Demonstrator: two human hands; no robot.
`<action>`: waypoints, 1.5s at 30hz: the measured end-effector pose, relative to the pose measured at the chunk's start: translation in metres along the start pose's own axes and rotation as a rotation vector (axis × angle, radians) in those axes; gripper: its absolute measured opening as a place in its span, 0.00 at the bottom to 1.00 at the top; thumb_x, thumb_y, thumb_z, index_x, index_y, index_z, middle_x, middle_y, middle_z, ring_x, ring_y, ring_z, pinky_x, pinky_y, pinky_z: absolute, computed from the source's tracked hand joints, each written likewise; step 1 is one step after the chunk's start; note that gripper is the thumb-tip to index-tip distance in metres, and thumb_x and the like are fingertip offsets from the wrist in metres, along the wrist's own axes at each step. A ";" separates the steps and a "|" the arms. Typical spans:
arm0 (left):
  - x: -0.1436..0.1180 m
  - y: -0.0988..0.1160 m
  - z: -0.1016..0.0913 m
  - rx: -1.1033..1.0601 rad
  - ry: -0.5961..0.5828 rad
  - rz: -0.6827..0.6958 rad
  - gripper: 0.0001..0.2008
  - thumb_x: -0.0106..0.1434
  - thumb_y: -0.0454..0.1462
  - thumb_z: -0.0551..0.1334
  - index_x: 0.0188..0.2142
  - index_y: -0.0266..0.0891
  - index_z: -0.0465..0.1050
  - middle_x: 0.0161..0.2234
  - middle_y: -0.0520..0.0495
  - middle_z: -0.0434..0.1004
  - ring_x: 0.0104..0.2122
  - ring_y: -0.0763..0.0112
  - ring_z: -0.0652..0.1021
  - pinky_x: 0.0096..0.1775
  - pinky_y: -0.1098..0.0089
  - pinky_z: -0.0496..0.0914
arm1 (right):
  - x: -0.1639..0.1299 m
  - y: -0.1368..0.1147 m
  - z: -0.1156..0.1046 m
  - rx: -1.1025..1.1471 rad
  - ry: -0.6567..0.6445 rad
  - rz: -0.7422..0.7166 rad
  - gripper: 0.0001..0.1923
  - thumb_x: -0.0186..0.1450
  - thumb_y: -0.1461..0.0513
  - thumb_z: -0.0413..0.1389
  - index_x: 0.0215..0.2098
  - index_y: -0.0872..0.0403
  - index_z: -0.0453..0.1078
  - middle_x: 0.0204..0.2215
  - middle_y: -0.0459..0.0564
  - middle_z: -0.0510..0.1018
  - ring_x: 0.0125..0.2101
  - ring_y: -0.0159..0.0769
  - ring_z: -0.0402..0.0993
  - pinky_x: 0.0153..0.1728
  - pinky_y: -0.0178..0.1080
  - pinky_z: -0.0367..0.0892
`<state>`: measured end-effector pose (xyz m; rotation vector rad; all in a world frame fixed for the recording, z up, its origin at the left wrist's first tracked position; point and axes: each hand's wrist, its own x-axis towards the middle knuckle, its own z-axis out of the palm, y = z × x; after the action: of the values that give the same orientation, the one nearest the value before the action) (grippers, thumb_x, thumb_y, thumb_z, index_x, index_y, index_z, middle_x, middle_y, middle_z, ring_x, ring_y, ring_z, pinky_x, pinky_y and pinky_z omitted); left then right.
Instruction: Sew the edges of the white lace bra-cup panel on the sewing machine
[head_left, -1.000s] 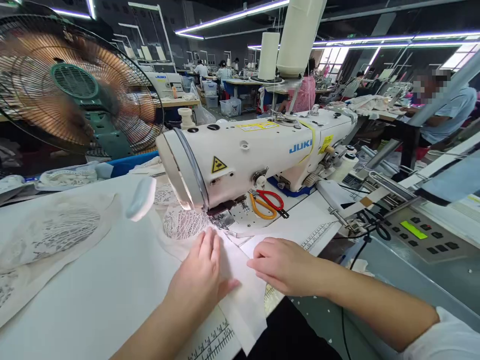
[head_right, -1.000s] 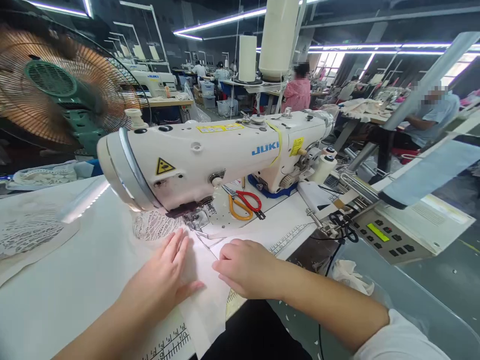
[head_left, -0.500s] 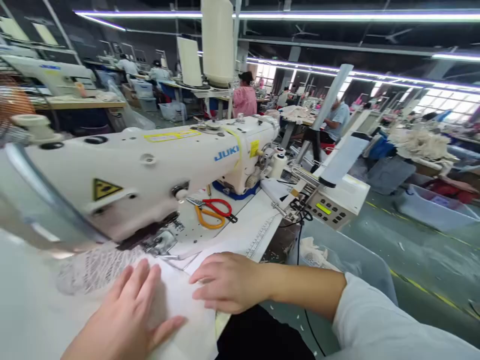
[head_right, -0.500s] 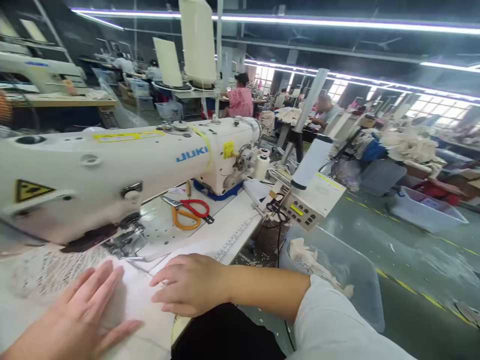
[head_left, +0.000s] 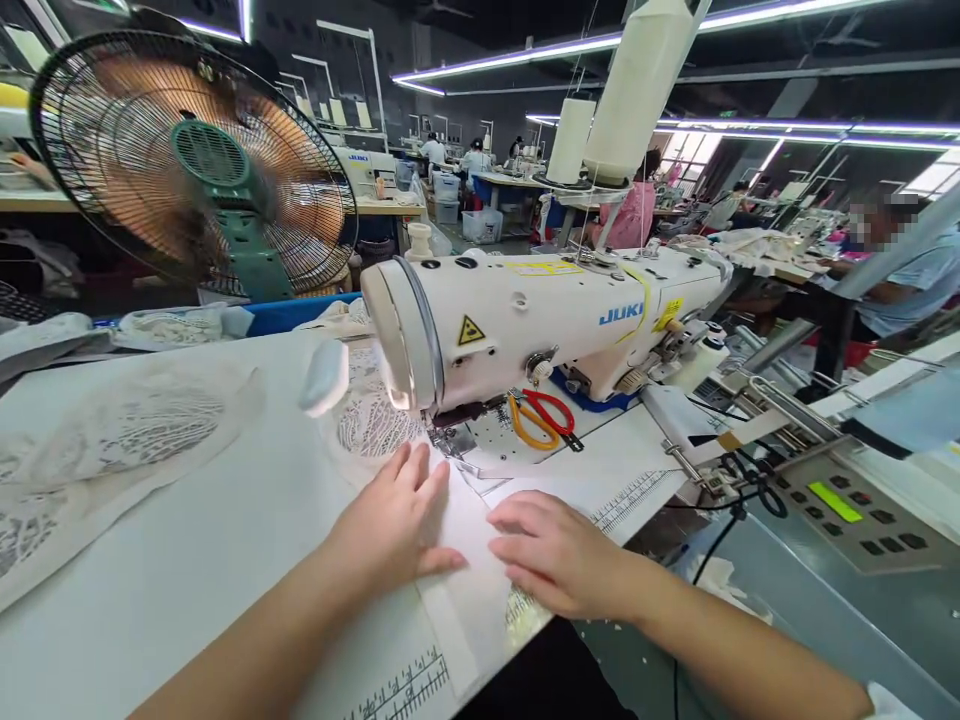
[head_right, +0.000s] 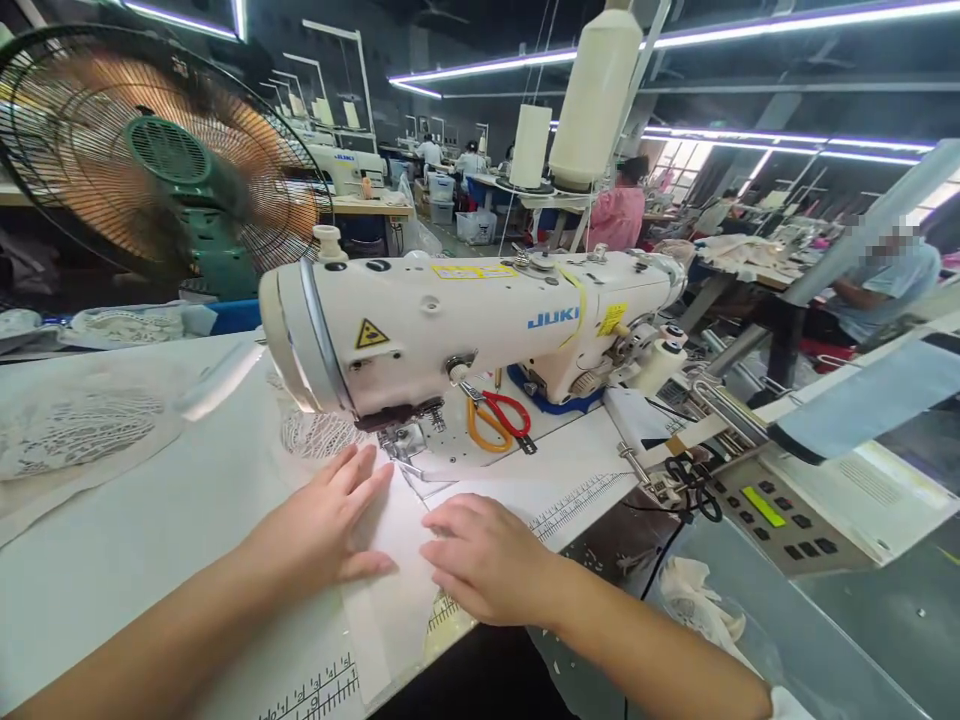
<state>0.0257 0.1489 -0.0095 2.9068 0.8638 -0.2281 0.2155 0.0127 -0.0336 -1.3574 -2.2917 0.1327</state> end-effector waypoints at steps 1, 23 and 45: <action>0.001 -0.003 0.000 -0.006 0.002 0.006 0.48 0.50 0.59 0.61 0.61 0.28 0.56 0.62 0.24 0.49 0.62 0.37 0.51 0.58 0.48 0.57 | 0.000 0.001 0.000 0.002 0.003 0.000 0.11 0.63 0.62 0.50 0.42 0.56 0.70 0.45 0.56 0.72 0.48 0.42 0.63 0.47 0.45 0.65; -0.017 0.013 -0.005 0.068 0.012 0.244 0.23 0.56 0.41 0.62 0.52 0.40 0.69 0.55 0.36 0.66 0.54 0.49 0.67 0.50 0.50 0.67 | 0.013 0.010 -0.002 -0.108 -0.119 0.007 0.10 0.64 0.61 0.51 0.41 0.55 0.69 0.37 0.52 0.70 0.38 0.39 0.62 0.40 0.41 0.64; -0.010 0.000 -0.002 0.152 0.204 0.347 0.19 0.60 0.25 0.50 0.48 0.33 0.71 0.48 0.40 0.74 0.45 0.61 0.75 0.45 0.64 0.72 | 0.064 0.010 -0.010 -0.378 -0.462 0.189 0.17 0.68 0.57 0.44 0.51 0.51 0.66 0.26 0.49 0.76 0.26 0.38 0.70 0.20 0.36 0.47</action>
<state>0.0171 0.1438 -0.0061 3.1990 0.3609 0.0347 0.2028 0.0704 -0.0058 -1.9024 -2.6544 0.0821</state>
